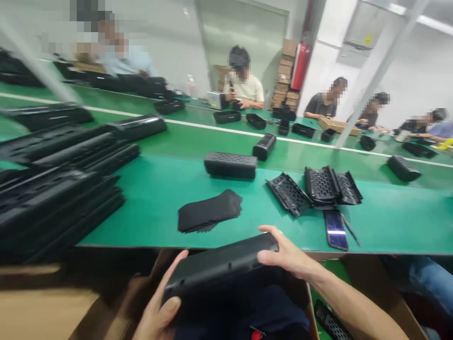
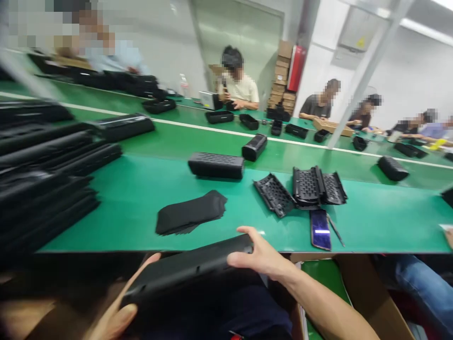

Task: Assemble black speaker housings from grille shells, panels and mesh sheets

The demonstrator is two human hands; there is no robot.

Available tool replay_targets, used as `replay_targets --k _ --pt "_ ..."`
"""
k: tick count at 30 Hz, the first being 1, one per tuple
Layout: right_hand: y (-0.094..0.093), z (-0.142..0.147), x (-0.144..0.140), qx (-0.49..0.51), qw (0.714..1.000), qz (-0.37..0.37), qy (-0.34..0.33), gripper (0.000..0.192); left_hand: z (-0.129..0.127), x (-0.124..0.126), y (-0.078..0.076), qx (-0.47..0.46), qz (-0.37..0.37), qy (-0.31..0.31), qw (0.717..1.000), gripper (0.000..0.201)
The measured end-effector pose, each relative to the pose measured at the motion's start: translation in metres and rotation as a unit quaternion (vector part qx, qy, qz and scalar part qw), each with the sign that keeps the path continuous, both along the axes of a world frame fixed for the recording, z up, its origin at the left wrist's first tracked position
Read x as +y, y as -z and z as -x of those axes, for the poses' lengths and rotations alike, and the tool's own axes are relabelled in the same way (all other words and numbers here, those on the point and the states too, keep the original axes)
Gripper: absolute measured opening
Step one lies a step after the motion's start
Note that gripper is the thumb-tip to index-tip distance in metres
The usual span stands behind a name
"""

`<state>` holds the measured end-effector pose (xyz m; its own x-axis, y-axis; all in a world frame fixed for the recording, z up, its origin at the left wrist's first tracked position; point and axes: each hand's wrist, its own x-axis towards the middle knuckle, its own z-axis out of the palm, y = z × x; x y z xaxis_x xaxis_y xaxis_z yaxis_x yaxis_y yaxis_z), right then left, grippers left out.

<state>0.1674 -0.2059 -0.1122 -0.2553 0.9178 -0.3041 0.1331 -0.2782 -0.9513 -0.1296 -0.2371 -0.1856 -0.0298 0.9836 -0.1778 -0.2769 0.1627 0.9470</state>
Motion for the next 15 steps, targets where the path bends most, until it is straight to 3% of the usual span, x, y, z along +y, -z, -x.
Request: replay_targets --k 3,4,7,11,15 --pt "0.007 -0.009 -0.007 0.029 0.999 -0.018 -0.037 0.120 -0.004 -0.003 -0.011 -0.027 -0.020 -0.013 0.999 0.095" --pt "0.010 -0.012 -0.009 0.012 0.998 -0.036 -0.051 0.117 -0.004 -0.002 -0.013 -0.030 -0.032 -0.008 0.999 0.097" --pt "0.019 -0.018 -0.016 -0.055 0.995 -0.079 0.006 0.088 0.000 0.000 -0.012 -0.013 -0.071 0.017 0.997 0.098" --pt "0.023 -0.011 -0.026 -0.030 0.997 -0.040 0.052 0.080 0.000 0.001 -0.004 -0.011 -0.090 0.016 0.996 0.093" --pt "0.025 0.001 -0.033 0.057 0.991 0.061 0.103 0.077 -0.001 -0.002 0.001 -0.004 -0.033 0.033 0.999 0.082"
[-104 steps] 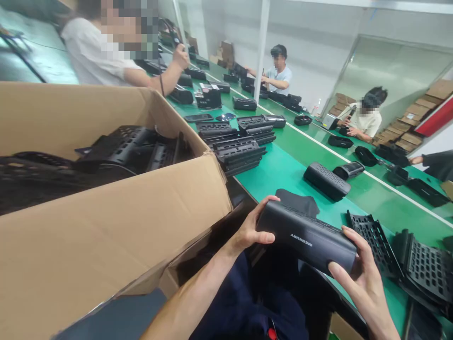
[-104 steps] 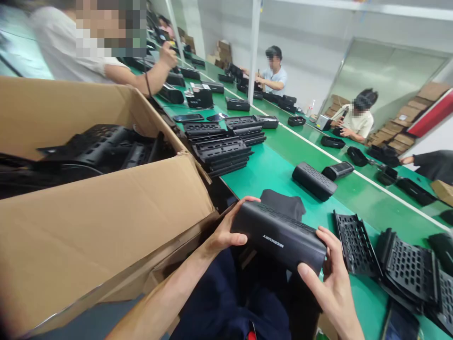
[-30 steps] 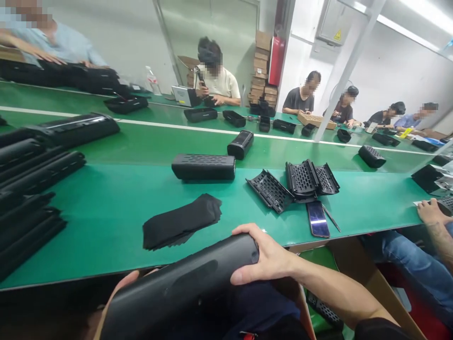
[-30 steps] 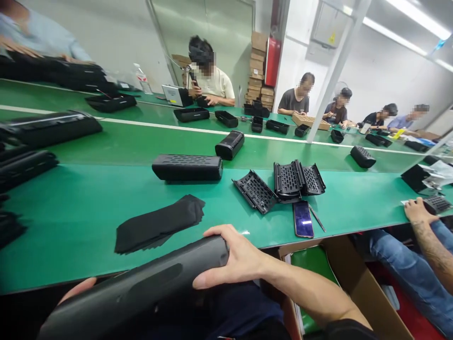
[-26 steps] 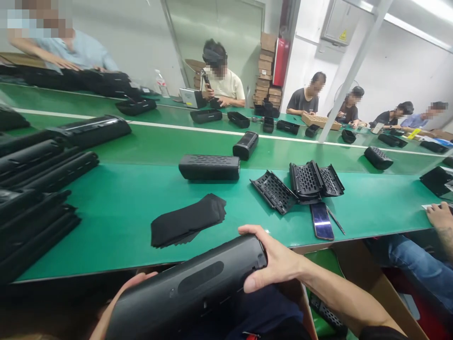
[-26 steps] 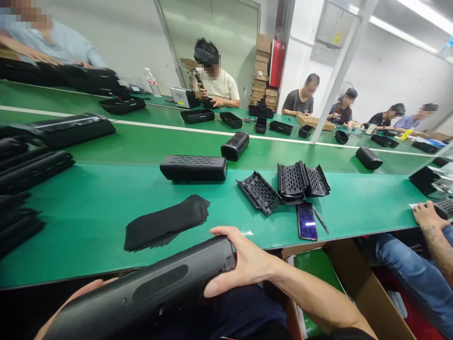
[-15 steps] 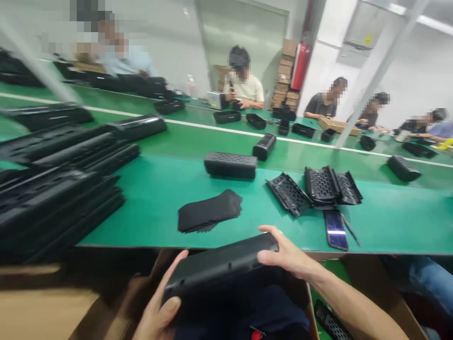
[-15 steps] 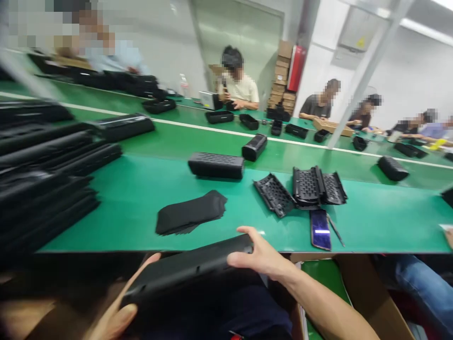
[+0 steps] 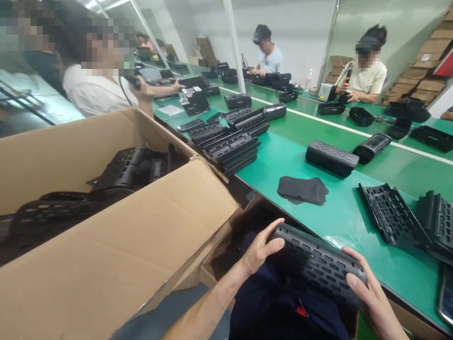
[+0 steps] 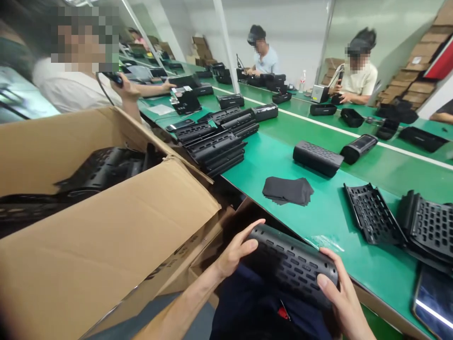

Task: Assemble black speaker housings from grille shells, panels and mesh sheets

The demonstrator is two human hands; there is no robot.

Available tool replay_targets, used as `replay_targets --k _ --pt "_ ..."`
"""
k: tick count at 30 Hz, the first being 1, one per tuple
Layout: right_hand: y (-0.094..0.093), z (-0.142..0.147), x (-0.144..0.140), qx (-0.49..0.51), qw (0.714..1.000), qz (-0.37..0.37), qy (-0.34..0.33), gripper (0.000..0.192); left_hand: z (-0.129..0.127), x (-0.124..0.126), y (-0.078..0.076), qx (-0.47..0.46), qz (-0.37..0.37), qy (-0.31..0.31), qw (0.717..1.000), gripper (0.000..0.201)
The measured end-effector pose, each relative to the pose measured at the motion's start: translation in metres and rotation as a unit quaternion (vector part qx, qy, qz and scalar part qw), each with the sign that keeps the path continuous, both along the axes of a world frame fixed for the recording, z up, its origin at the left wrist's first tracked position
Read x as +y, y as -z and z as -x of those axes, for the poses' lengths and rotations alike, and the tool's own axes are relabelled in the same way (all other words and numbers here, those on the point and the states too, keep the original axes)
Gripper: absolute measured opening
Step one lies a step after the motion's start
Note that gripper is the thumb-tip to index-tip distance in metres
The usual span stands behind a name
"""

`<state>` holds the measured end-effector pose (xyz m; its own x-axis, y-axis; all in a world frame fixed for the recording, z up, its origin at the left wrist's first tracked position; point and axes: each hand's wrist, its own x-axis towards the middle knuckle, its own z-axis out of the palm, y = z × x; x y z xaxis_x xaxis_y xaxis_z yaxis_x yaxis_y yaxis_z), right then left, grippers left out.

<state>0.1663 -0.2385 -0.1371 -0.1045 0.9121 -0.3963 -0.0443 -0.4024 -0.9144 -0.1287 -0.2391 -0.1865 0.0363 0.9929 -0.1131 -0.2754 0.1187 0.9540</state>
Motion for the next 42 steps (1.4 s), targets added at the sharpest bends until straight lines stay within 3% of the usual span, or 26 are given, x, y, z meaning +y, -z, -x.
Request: replay_targets --k 3,7,12,18,21,27,30,33,35,39,42 --pt "0.003 0.004 -0.004 0.042 0.996 0.074 0.017 0.075 0.002 -0.004 0.005 -0.047 0.032 0.038 0.998 0.086" --pt "0.012 0.004 -0.014 0.061 0.992 0.104 0.036 0.073 0.000 -0.014 0.016 -0.082 0.028 0.038 0.996 0.088" --pt "0.034 0.005 -0.028 0.074 0.990 0.110 0.038 0.073 -0.002 -0.026 0.026 -0.039 0.026 0.026 0.999 0.088" --pt "0.058 0.003 -0.042 0.065 0.994 0.078 0.042 0.077 0.009 -0.029 0.021 0.028 0.005 0.079 0.996 0.090" --pt "0.065 -0.003 -0.047 0.055 0.997 0.056 0.022 0.083 0.007 -0.027 0.024 0.037 -0.009 0.078 0.996 0.086" --pt "0.070 -0.009 -0.049 0.011 0.999 0.030 0.016 0.081 -0.004 -0.028 0.035 0.025 -0.005 0.028 0.999 0.088" --pt "0.068 -0.002 -0.044 0.037 0.996 0.076 0.032 0.073 0.000 -0.029 0.032 0.032 0.038 0.041 0.998 0.082" --pt "0.068 0.007 -0.039 0.074 0.986 0.138 0.055 0.066 0.005 -0.030 0.031 0.011 0.073 0.079 0.994 0.092" --pt "0.069 0.010 -0.039 0.102 0.980 0.159 0.057 0.070 0.005 -0.031 0.034 0.005 0.068 0.074 0.995 0.100" --pt "0.076 0.012 -0.043 0.123 0.984 0.126 0.022 0.099 0.004 -0.033 0.041 0.007 0.030 0.039 0.999 0.097" --pt "0.078 0.009 -0.043 0.097 0.991 0.088 -0.003 0.097 0.010 -0.032 0.041 0.007 0.036 0.053 0.998 0.098"
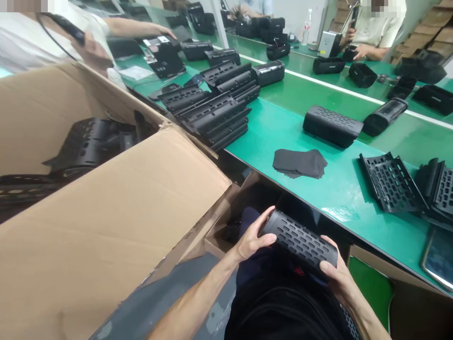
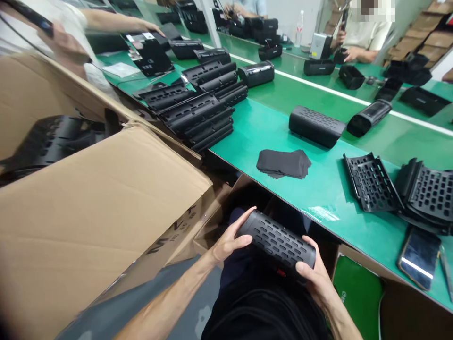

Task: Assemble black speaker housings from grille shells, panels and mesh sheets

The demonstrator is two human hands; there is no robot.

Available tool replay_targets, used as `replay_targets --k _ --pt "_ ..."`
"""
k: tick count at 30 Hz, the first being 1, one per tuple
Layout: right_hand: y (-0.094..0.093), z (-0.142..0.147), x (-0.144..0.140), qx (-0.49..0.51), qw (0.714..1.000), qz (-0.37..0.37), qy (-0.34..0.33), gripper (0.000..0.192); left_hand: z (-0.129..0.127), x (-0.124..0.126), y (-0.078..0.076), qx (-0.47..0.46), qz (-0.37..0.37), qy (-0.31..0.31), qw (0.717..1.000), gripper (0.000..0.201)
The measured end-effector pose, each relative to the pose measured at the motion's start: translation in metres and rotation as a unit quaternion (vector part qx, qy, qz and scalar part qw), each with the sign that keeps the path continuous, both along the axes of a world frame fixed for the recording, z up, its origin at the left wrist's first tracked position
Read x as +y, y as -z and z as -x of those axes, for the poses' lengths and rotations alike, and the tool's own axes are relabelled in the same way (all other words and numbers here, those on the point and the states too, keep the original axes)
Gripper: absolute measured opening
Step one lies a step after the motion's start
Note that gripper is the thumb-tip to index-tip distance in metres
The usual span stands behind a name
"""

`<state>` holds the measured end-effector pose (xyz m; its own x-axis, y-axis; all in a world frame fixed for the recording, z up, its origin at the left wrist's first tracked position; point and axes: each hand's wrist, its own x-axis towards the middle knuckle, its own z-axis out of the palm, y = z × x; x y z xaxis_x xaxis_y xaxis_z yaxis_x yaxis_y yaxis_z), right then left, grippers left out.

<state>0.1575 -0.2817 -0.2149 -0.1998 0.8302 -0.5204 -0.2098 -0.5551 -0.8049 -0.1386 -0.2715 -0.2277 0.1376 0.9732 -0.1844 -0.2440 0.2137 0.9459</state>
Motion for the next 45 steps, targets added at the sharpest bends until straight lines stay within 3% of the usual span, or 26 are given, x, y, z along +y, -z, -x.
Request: replay_targets --k 3,7,11,16,20,23,25,26,27,29,31,32,34,37,40,42,44,45 --pt "-0.004 -0.003 0.002 -0.074 0.994 -0.069 -0.040 0.096 0.005 0.002 -0.005 -0.052 0.046 0.014 0.998 0.087" --pt "-0.012 -0.002 0.004 -0.147 0.975 -0.137 -0.094 0.097 -0.002 0.003 -0.011 -0.105 0.114 -0.065 0.986 0.059" --pt "-0.015 -0.001 0.004 -0.131 0.976 -0.129 -0.118 0.093 -0.011 0.000 -0.012 -0.095 0.152 -0.098 0.979 0.058" --pt "-0.009 -0.007 0.013 -0.128 0.979 -0.087 -0.134 0.094 -0.011 0.000 -0.009 -0.080 0.230 -0.087 0.966 0.056" --pt "-0.001 -0.010 0.015 -0.146 0.970 -0.098 -0.170 0.099 -0.014 -0.002 -0.008 -0.100 0.243 -0.113 0.958 0.052" --pt "-0.008 -0.012 0.012 -0.192 0.950 -0.133 -0.209 0.101 -0.018 -0.010 -0.013 -0.129 0.224 -0.147 0.955 0.050" --pt "-0.025 -0.013 0.010 -0.259 0.916 -0.202 -0.228 0.103 -0.017 -0.015 -0.020 -0.152 0.197 -0.154 0.956 0.052" --pt "-0.036 -0.013 0.011 -0.305 0.885 -0.258 -0.238 0.105 -0.016 -0.017 -0.025 -0.161 0.184 -0.155 0.957 0.054" --pt "-0.050 -0.012 0.012 -0.351 0.841 -0.324 -0.253 0.107 -0.014 -0.017 -0.030 -0.166 0.175 -0.157 0.958 0.055" --pt "-0.080 -0.010 0.019 -0.422 0.723 -0.453 -0.306 0.110 -0.012 -0.012 -0.041 -0.170 0.165 -0.157 0.959 0.055" --pt "-0.108 -0.007 0.032 -0.462 0.609 -0.528 -0.371 0.109 -0.014 -0.001 -0.054 -0.169 0.162 -0.149 0.961 0.056" --pt "-0.120 -0.007 0.041 -0.480 0.567 -0.544 -0.389 0.107 -0.017 0.005 -0.061 -0.168 0.161 -0.144 0.962 0.056" --pt "-0.137 -0.008 0.062 -0.506 0.513 -0.568 -0.397 0.100 -0.024 0.019 -0.073 -0.161 0.154 -0.145 0.964 0.060" --pt "-0.154 -0.017 0.098 -0.507 0.466 -0.629 -0.362 0.087 -0.032 0.039 -0.089 -0.159 0.101 -0.177 0.966 0.074" --pt "-0.172 -0.036 0.141 -0.514 0.445 -0.677 -0.283 0.083 -0.031 0.053 -0.100 -0.166 -0.004 -0.199 0.966 0.089" --pt "-0.188 -0.055 0.179 -0.551 0.452 -0.671 -0.204 0.083 -0.026 0.057 -0.101 -0.142 -0.029 -0.192 0.971 0.085" --pt "-0.205 -0.077 0.226 -0.606 0.489 -0.621 -0.093 0.082 -0.021 0.056 -0.094 -0.109 0.014 -0.192 0.975 0.072" --pt "-0.213 -0.090 0.252 -0.647 0.514 -0.562 -0.044 0.083 -0.018 0.053 -0.086 -0.097 0.050 -0.202 0.973 0.067"
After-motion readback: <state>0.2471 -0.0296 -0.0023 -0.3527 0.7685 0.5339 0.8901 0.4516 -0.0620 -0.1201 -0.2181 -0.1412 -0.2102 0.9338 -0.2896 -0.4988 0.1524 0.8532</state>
